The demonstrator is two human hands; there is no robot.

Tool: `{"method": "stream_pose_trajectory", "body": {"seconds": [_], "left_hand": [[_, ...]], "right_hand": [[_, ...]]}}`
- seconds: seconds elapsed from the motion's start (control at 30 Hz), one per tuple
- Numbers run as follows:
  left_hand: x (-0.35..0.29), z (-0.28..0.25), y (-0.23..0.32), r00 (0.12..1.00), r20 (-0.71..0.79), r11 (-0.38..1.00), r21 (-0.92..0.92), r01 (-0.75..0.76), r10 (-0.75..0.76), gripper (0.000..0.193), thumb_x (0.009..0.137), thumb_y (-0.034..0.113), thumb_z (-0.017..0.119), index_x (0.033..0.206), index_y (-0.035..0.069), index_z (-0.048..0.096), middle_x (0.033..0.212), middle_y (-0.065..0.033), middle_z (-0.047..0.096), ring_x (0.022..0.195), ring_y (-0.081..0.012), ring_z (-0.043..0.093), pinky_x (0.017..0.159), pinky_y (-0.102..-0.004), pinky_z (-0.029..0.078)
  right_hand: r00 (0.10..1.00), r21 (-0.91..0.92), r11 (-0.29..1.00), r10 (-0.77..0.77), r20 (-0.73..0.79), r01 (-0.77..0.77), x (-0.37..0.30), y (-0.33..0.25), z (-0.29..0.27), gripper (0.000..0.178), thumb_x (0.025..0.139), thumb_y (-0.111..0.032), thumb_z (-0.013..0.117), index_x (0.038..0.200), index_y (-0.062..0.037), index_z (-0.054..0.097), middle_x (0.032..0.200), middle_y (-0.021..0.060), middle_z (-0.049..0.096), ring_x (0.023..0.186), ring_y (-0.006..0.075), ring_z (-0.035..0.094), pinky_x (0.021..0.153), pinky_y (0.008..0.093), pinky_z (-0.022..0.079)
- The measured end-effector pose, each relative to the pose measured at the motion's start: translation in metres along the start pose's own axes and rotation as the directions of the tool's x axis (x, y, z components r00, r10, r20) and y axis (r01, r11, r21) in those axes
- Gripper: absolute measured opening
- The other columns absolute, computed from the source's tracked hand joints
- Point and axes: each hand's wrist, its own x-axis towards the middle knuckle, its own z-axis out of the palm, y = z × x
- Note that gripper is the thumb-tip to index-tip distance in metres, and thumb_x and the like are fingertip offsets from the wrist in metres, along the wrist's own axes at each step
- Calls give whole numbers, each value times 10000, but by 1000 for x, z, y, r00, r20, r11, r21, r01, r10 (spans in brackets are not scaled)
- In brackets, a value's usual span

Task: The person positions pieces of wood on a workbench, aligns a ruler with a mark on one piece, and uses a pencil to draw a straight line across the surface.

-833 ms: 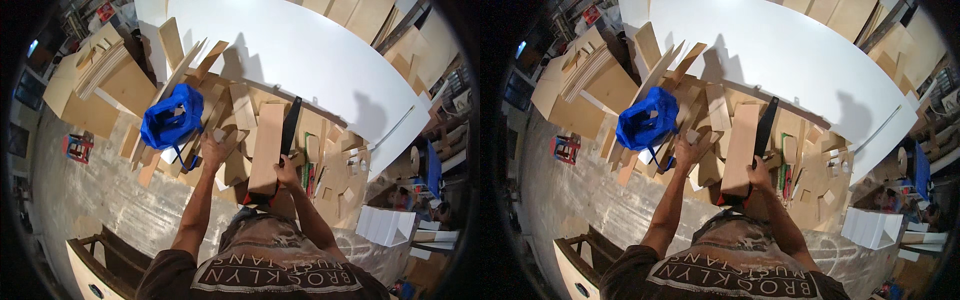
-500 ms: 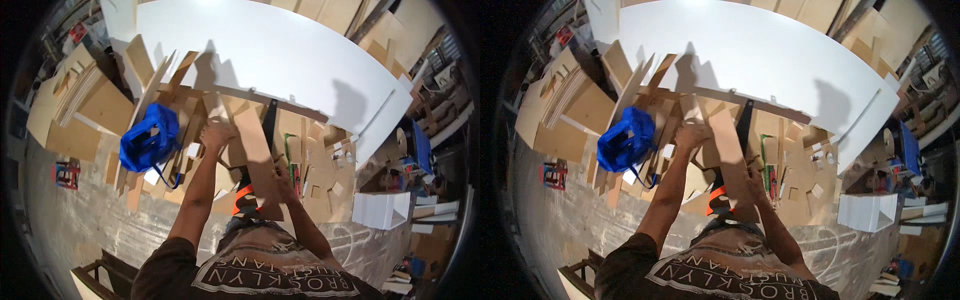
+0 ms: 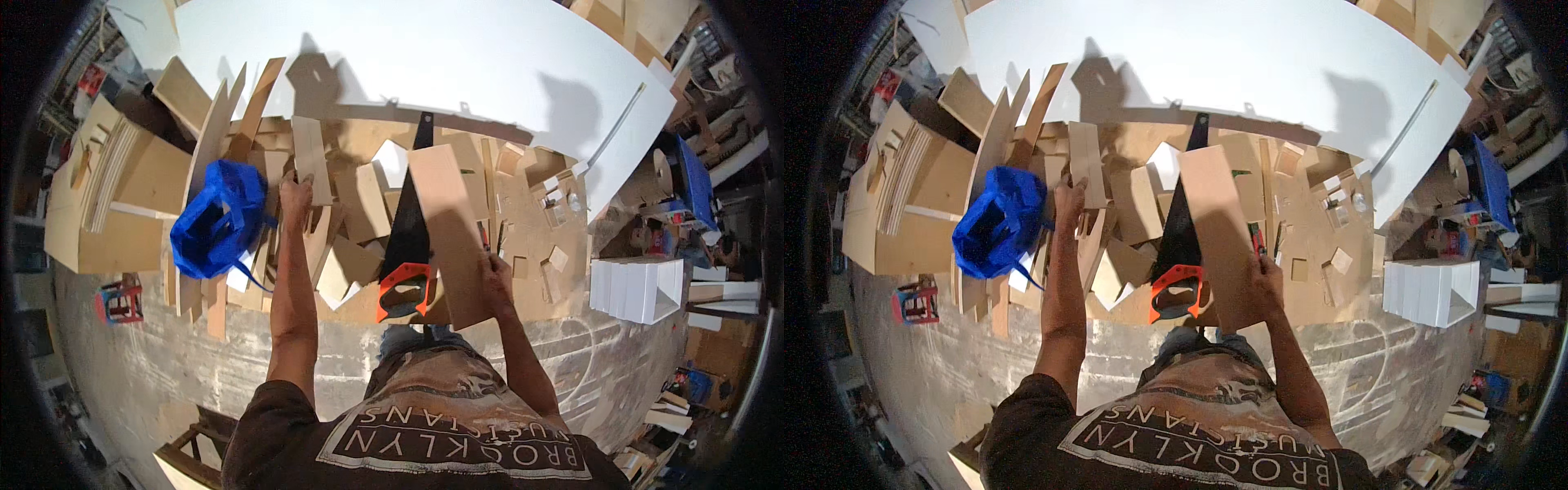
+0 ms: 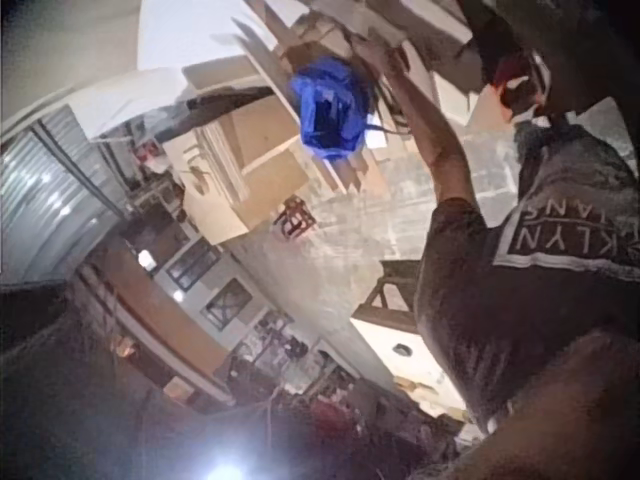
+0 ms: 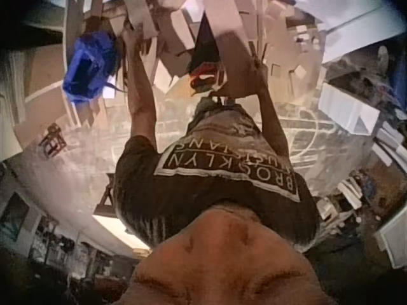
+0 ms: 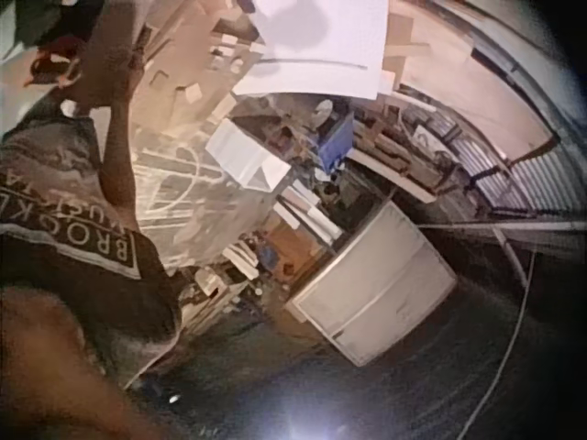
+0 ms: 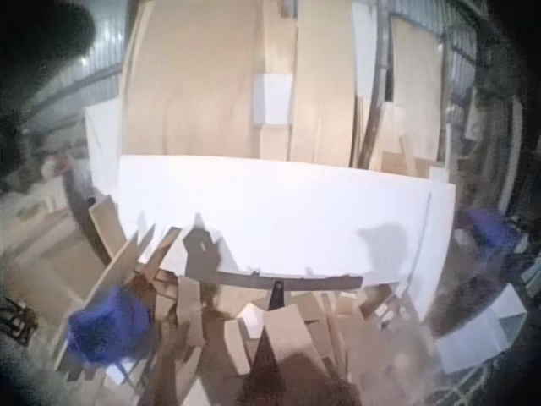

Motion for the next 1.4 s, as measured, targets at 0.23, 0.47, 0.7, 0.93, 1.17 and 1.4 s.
{"method": "stream_pose_trajectory", "body": {"seconds": [0.23,0.47,0.7,0.93,1.17,1.4], "left_hand": [[-62,-54,-5,903,-202,912,243,-329,380,319,896,130,676,1143,-72,655,1013,-237,723,941,-326,714,821,-388,545],[-211,-29,-7,871,417,629,612,-479,258,945,635,354,883,1459,165,459,1579,-176,285,1426,-416,314,1027,-552,445],[-181,-64,-25,859,389,679,534,-504,332,903,664,325,847,1466,196,453,1465,-217,409,1271,-423,508,975,-496,510],[-159,-84,3,804,375,810,189,-554,462,365,779,97,709,1111,-39,642,1012,-224,663,926,-410,653,782,-436,539],[-177,-72,-33,949,18,934,172,-313,315,292,819,96,702,1059,-53,626,975,-224,644,883,-416,628,760,-483,510],[-193,-52,-17,936,-190,929,284,-237,297,255,862,102,678,1086,18,590,1046,-217,621,971,-432,590,836,-510,481]], "right_hand": [[999,145,989,35,20,-38,0,5,-28,337,979,-321,653,1102,-8,629,821,79,692,732,104,581,635,296,479],[998,97,994,60,-7,-59,-11,-7,-39,349,937,-243,699,1174,-6,602,815,90,701,715,103,590,626,295,484],[996,215,976,55,-67,-39,-19,21,-56,347,937,-217,706,1191,-11,593,814,62,674,710,90,559,621,270,457],[963,192,979,119,-243,-72,-32,60,-95,389,952,-229,695,1193,41,550,829,60,653,751,82,559,637,226,453],[938,150,986,117,-326,-71,-44,92,-116,398,939,-260,708,1171,40,589,870,96,678,787,114,585,662,266,484],[961,-23,1000,8,-277,-14,-42,109,-94,362,939,-254,702,1139,32,606,826,86,670,731,111,561,637,285,473]]}}
